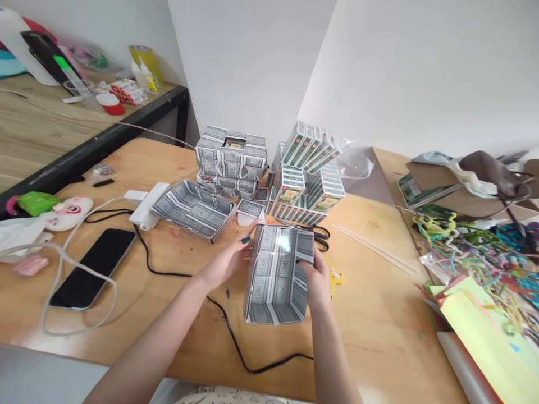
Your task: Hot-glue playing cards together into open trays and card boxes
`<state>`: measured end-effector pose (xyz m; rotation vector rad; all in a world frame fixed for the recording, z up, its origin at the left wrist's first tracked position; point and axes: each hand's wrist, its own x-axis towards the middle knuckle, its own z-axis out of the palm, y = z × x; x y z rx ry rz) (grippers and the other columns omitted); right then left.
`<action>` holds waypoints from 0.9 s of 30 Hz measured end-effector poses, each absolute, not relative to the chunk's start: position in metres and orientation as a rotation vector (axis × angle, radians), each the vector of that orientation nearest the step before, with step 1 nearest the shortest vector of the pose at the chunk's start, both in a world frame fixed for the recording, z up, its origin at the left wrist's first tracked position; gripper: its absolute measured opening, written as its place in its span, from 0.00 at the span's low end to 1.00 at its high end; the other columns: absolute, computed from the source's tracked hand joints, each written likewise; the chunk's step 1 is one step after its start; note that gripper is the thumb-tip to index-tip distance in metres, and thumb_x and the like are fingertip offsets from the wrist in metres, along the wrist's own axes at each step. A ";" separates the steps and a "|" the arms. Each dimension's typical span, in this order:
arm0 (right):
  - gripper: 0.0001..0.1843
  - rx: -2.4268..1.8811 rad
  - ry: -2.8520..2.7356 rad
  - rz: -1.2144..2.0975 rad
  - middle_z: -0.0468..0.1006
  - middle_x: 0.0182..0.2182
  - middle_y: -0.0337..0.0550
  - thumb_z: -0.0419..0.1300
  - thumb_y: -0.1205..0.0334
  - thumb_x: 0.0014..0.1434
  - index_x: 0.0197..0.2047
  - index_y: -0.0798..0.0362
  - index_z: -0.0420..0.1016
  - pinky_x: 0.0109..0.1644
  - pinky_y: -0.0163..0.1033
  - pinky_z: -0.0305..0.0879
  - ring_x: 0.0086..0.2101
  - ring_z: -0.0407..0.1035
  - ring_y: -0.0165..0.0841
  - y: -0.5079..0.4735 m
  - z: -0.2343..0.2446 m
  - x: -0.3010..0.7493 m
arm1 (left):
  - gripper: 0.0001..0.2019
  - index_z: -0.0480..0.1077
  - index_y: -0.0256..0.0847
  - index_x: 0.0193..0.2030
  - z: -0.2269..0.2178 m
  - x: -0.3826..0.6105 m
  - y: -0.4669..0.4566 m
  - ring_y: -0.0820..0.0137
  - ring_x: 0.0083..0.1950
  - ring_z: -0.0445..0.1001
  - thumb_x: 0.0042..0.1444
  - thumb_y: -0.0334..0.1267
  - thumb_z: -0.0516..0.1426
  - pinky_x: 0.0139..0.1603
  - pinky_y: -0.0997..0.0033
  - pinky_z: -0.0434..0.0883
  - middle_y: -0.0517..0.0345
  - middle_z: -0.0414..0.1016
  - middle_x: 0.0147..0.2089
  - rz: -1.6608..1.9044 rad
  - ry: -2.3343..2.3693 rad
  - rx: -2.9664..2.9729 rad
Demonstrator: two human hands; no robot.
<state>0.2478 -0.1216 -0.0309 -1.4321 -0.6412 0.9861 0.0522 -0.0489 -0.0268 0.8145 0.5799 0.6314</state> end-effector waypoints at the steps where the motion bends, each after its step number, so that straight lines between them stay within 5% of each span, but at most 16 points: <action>1: 0.28 -1.425 -0.578 0.986 0.78 0.36 0.38 0.56 0.69 0.40 0.48 0.50 0.73 0.38 0.36 0.65 0.36 0.69 0.35 -0.120 -0.029 0.251 | 0.30 0.47 0.49 0.67 -0.026 0.049 -0.049 0.66 0.42 0.73 0.58 0.49 0.48 0.40 0.69 0.68 0.54 0.74 0.46 0.585 0.562 0.829; 6: 0.26 -1.378 -0.285 0.927 0.76 0.26 0.33 0.59 0.70 0.35 0.42 0.50 0.74 0.27 0.33 0.62 0.25 0.67 0.29 -0.118 -0.024 0.266 | 0.21 0.68 0.42 0.52 -0.018 0.041 -0.068 0.66 0.44 0.72 0.55 0.51 0.54 0.44 0.68 0.67 0.54 0.75 0.43 0.286 0.557 1.148; 11: 0.25 -1.381 -0.180 0.900 0.75 0.25 0.34 0.60 0.70 0.33 0.40 0.51 0.73 0.28 0.36 0.65 0.25 0.69 0.32 -0.123 -0.024 0.278 | 0.11 0.72 0.36 0.34 -0.015 0.036 -0.083 0.73 0.27 0.73 0.50 0.43 0.60 0.31 0.74 0.68 0.58 0.76 0.30 0.111 0.650 1.229; 15: 0.22 -1.389 -0.180 0.851 0.74 0.25 0.33 0.60 0.70 0.33 0.37 0.51 0.72 0.28 0.36 0.65 0.25 0.68 0.31 -0.126 -0.020 0.279 | 0.11 0.74 0.34 0.31 -0.013 0.034 -0.081 0.75 0.22 0.71 0.51 0.42 0.59 0.26 0.74 0.68 0.55 0.77 0.26 0.243 0.720 1.206; 23: 0.19 -1.352 -0.195 0.706 0.72 0.30 0.33 0.60 0.68 0.38 0.38 0.50 0.69 0.31 0.34 0.65 0.28 0.67 0.29 -0.128 -0.016 0.269 | 0.16 0.71 0.38 0.45 -0.012 0.002 -0.067 0.64 0.39 0.77 0.57 0.46 0.53 0.43 0.60 0.74 0.49 0.78 0.40 0.684 0.959 1.205; 27: 0.26 -1.352 -0.267 0.759 0.72 0.39 0.38 0.60 0.62 0.43 0.48 0.47 0.65 0.35 0.36 0.66 0.34 0.69 0.31 -0.129 -0.024 0.241 | 0.28 0.56 0.48 0.62 -0.023 -0.001 -0.079 0.60 0.54 0.70 0.55 0.45 0.56 0.50 0.56 0.71 0.47 0.66 0.59 0.629 0.816 1.201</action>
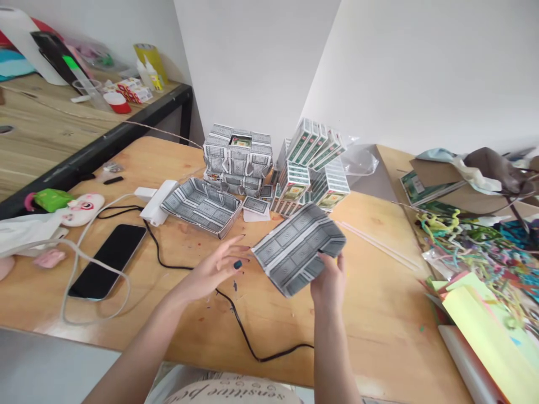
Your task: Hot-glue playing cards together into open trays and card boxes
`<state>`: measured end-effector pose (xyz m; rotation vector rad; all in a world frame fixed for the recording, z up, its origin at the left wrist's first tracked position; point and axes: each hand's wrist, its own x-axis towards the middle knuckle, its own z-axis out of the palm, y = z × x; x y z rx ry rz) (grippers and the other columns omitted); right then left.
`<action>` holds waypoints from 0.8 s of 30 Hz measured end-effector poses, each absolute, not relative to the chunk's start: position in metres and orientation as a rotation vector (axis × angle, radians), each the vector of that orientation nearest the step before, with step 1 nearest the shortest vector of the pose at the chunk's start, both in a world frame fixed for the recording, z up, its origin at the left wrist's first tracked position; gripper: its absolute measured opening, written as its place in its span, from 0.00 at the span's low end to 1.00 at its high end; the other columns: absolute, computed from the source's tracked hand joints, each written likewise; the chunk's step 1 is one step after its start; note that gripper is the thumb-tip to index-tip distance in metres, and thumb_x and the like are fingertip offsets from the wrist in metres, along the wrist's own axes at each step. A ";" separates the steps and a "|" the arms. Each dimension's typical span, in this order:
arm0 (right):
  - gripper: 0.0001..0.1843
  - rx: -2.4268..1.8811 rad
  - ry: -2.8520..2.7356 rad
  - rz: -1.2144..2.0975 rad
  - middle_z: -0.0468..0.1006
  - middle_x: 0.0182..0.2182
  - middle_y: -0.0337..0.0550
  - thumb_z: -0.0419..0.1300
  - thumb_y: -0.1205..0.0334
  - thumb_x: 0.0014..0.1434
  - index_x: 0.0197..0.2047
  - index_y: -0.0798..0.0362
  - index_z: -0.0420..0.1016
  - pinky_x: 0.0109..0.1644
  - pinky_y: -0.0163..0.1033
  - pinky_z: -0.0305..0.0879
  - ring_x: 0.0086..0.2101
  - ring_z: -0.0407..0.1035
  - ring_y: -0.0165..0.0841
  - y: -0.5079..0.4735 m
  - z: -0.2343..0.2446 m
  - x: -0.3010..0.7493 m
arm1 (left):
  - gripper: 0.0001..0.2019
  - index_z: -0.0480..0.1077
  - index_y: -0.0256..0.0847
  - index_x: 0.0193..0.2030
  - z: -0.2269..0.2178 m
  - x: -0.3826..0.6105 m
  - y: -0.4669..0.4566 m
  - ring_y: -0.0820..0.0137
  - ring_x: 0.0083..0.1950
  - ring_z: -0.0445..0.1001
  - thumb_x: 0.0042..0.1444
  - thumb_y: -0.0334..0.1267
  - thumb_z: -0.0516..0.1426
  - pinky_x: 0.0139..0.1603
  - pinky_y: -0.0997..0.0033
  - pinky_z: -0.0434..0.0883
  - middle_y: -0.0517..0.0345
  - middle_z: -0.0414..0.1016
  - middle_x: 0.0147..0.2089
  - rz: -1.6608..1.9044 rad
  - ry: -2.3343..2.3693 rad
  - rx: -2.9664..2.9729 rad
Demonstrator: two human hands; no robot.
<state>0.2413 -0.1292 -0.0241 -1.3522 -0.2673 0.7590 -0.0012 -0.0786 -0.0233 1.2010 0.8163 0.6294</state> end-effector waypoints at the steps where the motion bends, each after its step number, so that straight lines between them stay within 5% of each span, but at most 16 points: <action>1: 0.29 -1.366 -0.291 0.801 0.72 0.41 0.40 0.59 0.61 0.45 0.53 0.46 0.62 0.35 0.36 0.66 0.36 0.69 0.32 -0.130 -0.025 0.232 | 0.31 0.51 0.49 0.64 -0.028 0.002 -0.083 0.60 0.53 0.71 0.55 0.46 0.56 0.50 0.55 0.71 0.46 0.63 0.61 0.600 0.814 1.193; 3: 0.39 -1.401 -0.342 0.842 0.71 0.46 0.42 0.60 0.60 0.46 0.61 0.43 0.51 0.38 0.38 0.67 0.40 0.70 0.34 -0.133 -0.026 0.216 | 0.32 0.45 0.47 0.66 -0.037 0.010 -0.090 0.59 0.55 0.70 0.58 0.47 0.52 0.54 0.52 0.68 0.44 0.62 0.62 0.517 0.909 1.192; 5: 0.45 -1.446 -0.469 0.829 0.69 0.50 0.44 0.62 0.60 0.46 0.64 0.43 0.44 0.43 0.39 0.66 0.44 0.69 0.34 -0.137 -0.023 0.206 | 0.28 0.51 0.43 0.64 -0.041 0.017 -0.094 0.59 0.61 0.63 0.58 0.46 0.50 0.60 0.53 0.61 0.46 0.61 0.63 0.595 1.095 1.256; 9: 0.41 -1.614 -0.699 0.850 0.71 0.51 0.47 0.62 0.53 0.48 0.62 0.47 0.51 0.40 0.38 0.68 0.42 0.71 0.36 -0.147 -0.019 0.210 | 0.27 0.52 0.44 0.63 -0.030 0.023 -0.089 0.62 0.68 0.50 0.57 0.43 0.51 0.66 0.59 0.51 0.51 0.52 0.68 0.779 1.184 1.288; 13: 0.22 -1.825 -0.849 0.985 0.78 0.28 0.42 0.55 0.44 0.54 0.44 0.49 0.72 0.26 0.39 0.66 0.24 0.71 0.36 -0.163 -0.026 0.226 | 0.35 0.40 0.45 0.68 -0.023 0.023 -0.079 0.63 0.68 0.52 0.56 0.42 0.52 0.65 0.61 0.54 0.50 0.50 0.69 0.877 1.130 1.239; 16: 0.21 -1.935 -0.942 0.985 0.70 0.14 0.39 0.53 0.41 0.54 0.27 0.50 0.73 0.21 0.39 0.61 0.17 0.66 0.36 -0.175 -0.035 0.236 | 0.35 0.36 0.43 0.68 -0.039 0.026 -0.076 0.64 0.67 0.53 0.57 0.38 0.49 0.65 0.59 0.53 0.48 0.54 0.67 0.891 1.212 1.278; 21: 0.20 -2.266 -0.824 0.431 0.66 0.17 0.34 0.55 0.43 0.52 0.41 0.49 0.66 0.23 0.38 0.57 0.19 0.65 0.36 -0.188 -0.046 0.259 | 0.25 0.56 0.40 0.63 -0.072 0.034 -0.081 0.63 0.67 0.53 0.58 0.37 0.47 0.67 0.57 0.48 0.49 0.58 0.66 0.775 1.396 1.349; 24: 0.23 -2.416 -0.794 0.258 0.71 0.27 0.41 0.55 0.44 0.50 0.43 0.49 0.61 0.26 0.39 0.57 0.27 0.68 0.41 -0.191 -0.055 0.274 | 0.22 0.60 0.43 0.61 -0.076 0.037 -0.087 0.62 0.66 0.56 0.59 0.42 0.47 0.66 0.57 0.53 0.52 0.62 0.63 0.857 1.386 1.283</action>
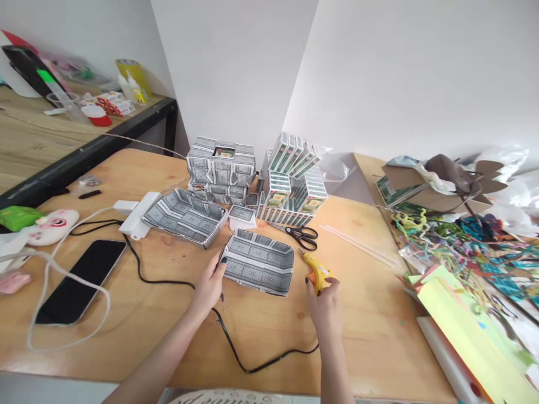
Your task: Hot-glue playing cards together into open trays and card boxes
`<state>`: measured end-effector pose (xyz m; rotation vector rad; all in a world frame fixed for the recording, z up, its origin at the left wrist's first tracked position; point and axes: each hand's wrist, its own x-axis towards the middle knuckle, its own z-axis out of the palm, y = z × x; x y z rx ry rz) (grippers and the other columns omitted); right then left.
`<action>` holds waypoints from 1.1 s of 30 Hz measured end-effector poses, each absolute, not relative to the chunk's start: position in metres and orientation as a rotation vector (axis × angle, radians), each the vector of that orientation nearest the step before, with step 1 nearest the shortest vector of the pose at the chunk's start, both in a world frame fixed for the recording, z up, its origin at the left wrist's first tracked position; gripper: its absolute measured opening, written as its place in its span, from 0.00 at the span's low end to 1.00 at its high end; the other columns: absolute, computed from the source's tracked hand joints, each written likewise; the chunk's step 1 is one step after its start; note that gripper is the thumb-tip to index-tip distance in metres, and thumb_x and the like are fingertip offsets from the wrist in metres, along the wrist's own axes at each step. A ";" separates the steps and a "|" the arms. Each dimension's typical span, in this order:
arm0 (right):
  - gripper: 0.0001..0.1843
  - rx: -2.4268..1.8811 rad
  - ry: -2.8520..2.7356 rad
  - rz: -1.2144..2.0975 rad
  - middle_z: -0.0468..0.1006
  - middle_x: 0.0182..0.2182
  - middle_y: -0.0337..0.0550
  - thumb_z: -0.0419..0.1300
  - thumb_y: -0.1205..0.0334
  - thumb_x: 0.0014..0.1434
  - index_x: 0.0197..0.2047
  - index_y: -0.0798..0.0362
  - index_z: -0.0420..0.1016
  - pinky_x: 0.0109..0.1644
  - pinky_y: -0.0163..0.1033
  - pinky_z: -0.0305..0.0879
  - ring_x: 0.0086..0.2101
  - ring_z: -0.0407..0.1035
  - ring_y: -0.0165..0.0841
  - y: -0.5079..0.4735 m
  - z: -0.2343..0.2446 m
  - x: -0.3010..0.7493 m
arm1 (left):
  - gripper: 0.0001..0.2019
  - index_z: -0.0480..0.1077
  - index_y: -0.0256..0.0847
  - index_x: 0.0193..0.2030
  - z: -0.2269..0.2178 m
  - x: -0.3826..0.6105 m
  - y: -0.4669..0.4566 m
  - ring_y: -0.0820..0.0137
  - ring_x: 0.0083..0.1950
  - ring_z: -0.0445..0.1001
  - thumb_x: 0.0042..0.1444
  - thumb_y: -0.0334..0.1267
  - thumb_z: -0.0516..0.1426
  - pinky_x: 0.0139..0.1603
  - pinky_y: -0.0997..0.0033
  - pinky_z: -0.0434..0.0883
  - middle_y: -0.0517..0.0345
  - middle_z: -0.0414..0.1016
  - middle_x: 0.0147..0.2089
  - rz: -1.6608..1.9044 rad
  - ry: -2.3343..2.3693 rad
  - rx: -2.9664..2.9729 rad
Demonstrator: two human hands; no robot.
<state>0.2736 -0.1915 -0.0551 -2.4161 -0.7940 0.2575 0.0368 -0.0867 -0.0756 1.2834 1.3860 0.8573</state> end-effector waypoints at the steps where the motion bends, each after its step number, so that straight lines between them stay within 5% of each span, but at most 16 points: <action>1: 0.23 -2.448 -0.782 0.254 0.71 0.29 0.44 0.55 0.43 0.49 0.43 0.49 0.61 0.27 0.40 0.56 0.28 0.69 0.42 -0.192 -0.059 0.278 | 0.22 0.61 0.44 0.60 -0.074 0.038 -0.088 0.62 0.66 0.57 0.59 0.44 0.47 0.65 0.58 0.54 0.53 0.62 0.63 0.881 1.385 1.260; 7: 0.21 -2.451 -0.688 0.327 0.72 0.25 0.43 0.55 0.48 0.47 0.41 0.49 0.59 0.28 0.42 0.58 0.27 0.68 0.43 -0.192 -0.078 0.302 | 0.25 0.62 0.41 0.60 -0.063 0.036 -0.099 0.62 0.66 0.56 0.61 0.50 0.45 0.65 0.59 0.54 0.51 0.63 0.63 0.939 1.321 1.264; 13: 0.26 -2.456 -0.395 0.026 0.72 0.29 0.50 0.54 0.49 0.44 0.46 0.52 0.59 0.33 0.47 0.61 0.32 0.69 0.48 -0.176 -0.079 0.342 | 0.22 0.63 0.42 0.58 -0.060 0.020 -0.110 0.60 0.61 0.63 0.61 0.47 0.46 0.62 0.57 0.58 0.49 0.66 0.60 0.863 1.379 1.456; 18: 0.20 -2.438 -0.367 0.076 0.70 0.24 0.44 0.57 0.48 0.43 0.39 0.48 0.62 0.36 0.50 0.61 0.31 0.69 0.47 -0.161 -0.084 0.356 | 0.20 0.66 0.42 0.55 -0.056 0.008 -0.112 0.61 0.57 0.67 0.61 0.46 0.45 0.58 0.58 0.63 0.48 0.70 0.56 0.795 1.397 1.555; 24: 0.19 -2.486 -0.407 0.097 0.70 0.25 0.44 0.53 0.45 0.48 0.39 0.49 0.61 0.34 0.47 0.60 0.30 0.68 0.45 -0.165 -0.091 0.339 | 0.15 0.69 0.44 0.48 -0.059 -0.011 -0.110 0.60 0.54 0.70 0.57 0.42 0.51 0.56 0.59 0.66 0.51 0.74 0.51 0.812 1.501 1.731; 33: 0.16 -2.376 -0.425 0.058 0.68 0.20 0.39 0.52 0.47 0.53 0.23 0.50 0.63 0.30 0.39 0.55 0.25 0.63 0.35 -0.171 -0.096 0.330 | 0.13 0.69 0.44 0.46 -0.060 -0.034 -0.101 0.62 0.52 0.70 0.58 0.37 0.47 0.55 0.58 0.67 0.51 0.74 0.48 0.948 1.517 1.924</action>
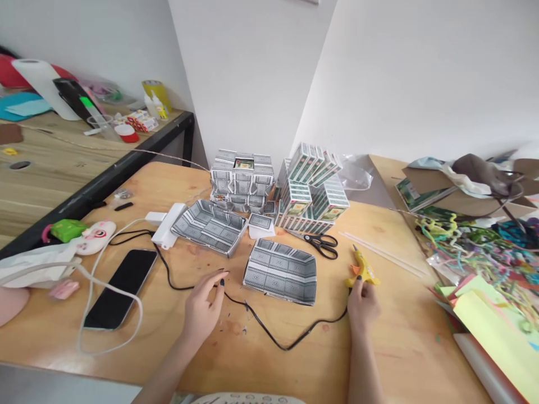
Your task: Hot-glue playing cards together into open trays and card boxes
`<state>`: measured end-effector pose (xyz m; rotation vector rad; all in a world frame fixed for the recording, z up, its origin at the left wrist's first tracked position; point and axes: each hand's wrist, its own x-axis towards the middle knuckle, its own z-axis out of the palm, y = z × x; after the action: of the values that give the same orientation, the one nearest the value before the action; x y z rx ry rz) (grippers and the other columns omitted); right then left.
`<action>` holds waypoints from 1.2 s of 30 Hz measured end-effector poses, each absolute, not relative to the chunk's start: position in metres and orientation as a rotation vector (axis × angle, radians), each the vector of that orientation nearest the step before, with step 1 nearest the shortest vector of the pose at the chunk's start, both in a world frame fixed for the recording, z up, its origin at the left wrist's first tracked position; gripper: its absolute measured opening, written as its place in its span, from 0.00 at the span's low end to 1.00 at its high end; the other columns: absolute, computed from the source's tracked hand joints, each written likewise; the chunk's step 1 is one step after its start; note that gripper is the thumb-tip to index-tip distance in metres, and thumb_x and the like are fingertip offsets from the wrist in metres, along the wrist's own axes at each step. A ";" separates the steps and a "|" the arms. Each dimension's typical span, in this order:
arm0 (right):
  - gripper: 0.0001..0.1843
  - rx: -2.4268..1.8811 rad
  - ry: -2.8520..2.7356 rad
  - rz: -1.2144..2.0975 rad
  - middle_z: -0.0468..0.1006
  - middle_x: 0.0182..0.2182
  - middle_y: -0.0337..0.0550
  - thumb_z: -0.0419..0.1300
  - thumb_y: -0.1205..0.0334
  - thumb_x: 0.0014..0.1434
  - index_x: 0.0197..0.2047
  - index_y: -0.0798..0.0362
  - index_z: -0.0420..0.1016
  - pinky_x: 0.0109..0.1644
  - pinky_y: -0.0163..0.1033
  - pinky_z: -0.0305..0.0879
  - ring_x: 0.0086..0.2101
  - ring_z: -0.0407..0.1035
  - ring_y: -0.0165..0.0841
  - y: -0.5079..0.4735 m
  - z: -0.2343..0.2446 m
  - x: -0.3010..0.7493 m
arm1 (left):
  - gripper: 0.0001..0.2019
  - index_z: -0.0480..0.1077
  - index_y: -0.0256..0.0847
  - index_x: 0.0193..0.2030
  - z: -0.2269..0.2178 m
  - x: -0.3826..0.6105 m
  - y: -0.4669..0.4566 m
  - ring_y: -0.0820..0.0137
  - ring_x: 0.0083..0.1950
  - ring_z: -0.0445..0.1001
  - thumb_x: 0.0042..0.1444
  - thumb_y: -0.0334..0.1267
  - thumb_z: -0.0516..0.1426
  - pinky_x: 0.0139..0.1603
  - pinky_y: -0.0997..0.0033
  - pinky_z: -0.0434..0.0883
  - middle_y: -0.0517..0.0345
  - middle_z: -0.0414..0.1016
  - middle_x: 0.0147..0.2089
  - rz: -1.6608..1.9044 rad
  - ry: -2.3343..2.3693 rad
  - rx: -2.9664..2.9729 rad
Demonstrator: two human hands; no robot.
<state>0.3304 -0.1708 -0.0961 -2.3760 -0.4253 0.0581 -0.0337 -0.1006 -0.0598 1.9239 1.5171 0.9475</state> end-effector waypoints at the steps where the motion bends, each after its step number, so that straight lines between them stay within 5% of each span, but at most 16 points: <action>1: 0.18 -2.366 -0.414 0.051 0.67 0.18 0.38 0.51 0.47 0.53 0.21 0.50 0.63 0.29 0.39 0.54 0.24 0.62 0.35 -0.171 -0.096 0.331 | 0.13 0.69 0.44 0.46 -0.059 -0.035 -0.098 0.62 0.52 0.70 0.58 0.36 0.47 0.55 0.59 0.66 0.51 0.74 0.48 0.978 1.513 1.960; 6: 0.22 -2.298 -0.343 -0.022 0.59 0.14 0.35 0.50 0.47 0.55 0.17 0.50 0.59 0.25 0.37 0.50 0.21 0.58 0.32 -0.177 -0.095 0.331 | 0.14 0.66 0.44 0.50 -0.054 -0.042 -0.077 0.60 0.56 0.66 0.57 0.32 0.48 0.58 0.57 0.64 0.50 0.71 0.49 1.062 1.474 2.196; 11: 0.20 -2.224 -0.352 -0.029 0.58 0.13 0.33 0.53 0.49 0.53 0.16 0.52 0.61 0.23 0.35 0.50 0.19 0.56 0.29 -0.179 -0.095 0.332 | 0.21 0.61 0.37 0.57 -0.054 -0.041 -0.043 0.50 0.66 0.50 0.56 0.34 0.52 0.63 0.43 0.53 0.43 0.61 0.61 0.849 1.404 2.543; 13: 0.19 -2.208 -0.368 -0.023 0.57 0.12 0.32 0.55 0.50 0.51 0.16 0.52 0.61 0.23 0.34 0.50 0.19 0.55 0.28 -0.178 -0.095 0.332 | 0.18 0.62 0.37 0.56 -0.056 -0.039 -0.028 0.51 0.62 0.58 0.58 0.33 0.50 0.62 0.39 0.49 0.44 0.69 0.55 0.810 1.425 2.609; 15: 0.18 -2.201 -0.374 -0.021 0.57 0.12 0.32 0.56 0.51 0.51 0.16 0.52 0.62 0.23 0.34 0.50 0.19 0.55 0.28 -0.177 -0.096 0.333 | 0.11 0.69 0.39 0.46 -0.058 -0.036 -0.017 0.58 0.49 0.70 0.59 0.33 0.49 0.61 0.45 0.54 0.50 0.75 0.42 0.745 1.355 2.651; 18: 0.18 -2.205 -0.379 -0.008 0.60 0.13 0.33 0.56 0.51 0.51 0.16 0.53 0.64 0.24 0.34 0.52 0.20 0.58 0.29 -0.177 -0.096 0.333 | 0.08 0.70 0.40 0.36 -0.058 -0.027 -0.014 0.62 0.40 0.71 0.60 0.34 0.50 0.51 0.55 0.62 0.54 0.76 0.34 0.675 1.317 2.661; 26: 0.17 -2.215 -0.408 -0.005 0.69 0.16 0.37 0.55 0.51 0.51 0.19 0.53 0.68 0.25 0.35 0.54 0.21 0.62 0.31 -0.177 -0.100 0.337 | 0.07 0.69 0.41 0.35 -0.056 -0.011 -0.028 0.61 0.39 0.69 0.58 0.34 0.50 0.40 0.61 0.61 0.54 0.74 0.35 0.638 1.405 2.633; 36: 0.17 -2.188 -0.481 0.003 0.62 0.13 0.35 0.55 0.53 0.51 0.16 0.52 0.63 0.25 0.35 0.51 0.20 0.59 0.30 -0.175 -0.101 0.336 | 0.08 0.69 0.40 0.34 -0.069 -0.006 -0.034 0.60 0.37 0.67 0.58 0.37 0.50 0.38 0.60 0.58 0.52 0.73 0.32 0.713 1.507 2.722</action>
<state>0.3359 -0.1750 -0.1010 -2.1881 -0.4812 0.0026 -0.0058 -0.0345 -0.0691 2.7222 1.5073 0.7131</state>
